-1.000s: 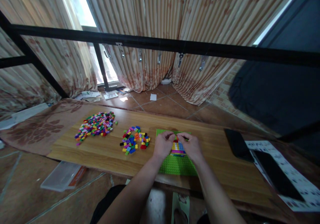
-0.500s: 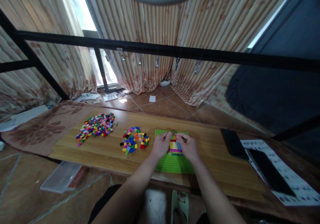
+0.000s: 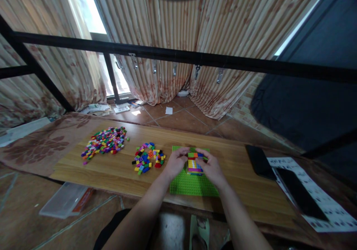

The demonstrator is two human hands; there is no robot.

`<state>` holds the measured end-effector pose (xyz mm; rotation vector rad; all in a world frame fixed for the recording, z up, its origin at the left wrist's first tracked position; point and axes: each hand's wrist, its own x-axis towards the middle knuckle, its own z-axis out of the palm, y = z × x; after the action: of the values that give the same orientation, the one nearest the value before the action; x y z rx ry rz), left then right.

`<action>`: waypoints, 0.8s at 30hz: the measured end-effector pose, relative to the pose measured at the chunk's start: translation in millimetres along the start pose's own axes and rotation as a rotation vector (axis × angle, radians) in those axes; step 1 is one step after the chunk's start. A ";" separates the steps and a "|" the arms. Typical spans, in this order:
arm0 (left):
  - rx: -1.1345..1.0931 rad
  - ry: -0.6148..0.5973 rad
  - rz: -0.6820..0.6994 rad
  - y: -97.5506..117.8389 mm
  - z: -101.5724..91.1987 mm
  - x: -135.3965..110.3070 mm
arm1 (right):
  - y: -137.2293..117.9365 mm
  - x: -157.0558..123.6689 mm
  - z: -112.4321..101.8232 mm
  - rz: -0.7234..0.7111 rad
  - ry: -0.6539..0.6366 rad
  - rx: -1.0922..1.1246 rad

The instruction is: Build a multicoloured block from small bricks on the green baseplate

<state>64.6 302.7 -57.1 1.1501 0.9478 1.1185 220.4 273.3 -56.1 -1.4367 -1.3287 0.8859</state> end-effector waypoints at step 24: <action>0.184 -0.026 0.032 -7.3 2.8 -0.4 | -3.1 4.4 27.0 0.302 0.193 0.401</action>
<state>68.5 301.4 -63.7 1.3298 1.0318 1.0555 194.6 282.0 -60.4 -1.3781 -0.7480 1.1068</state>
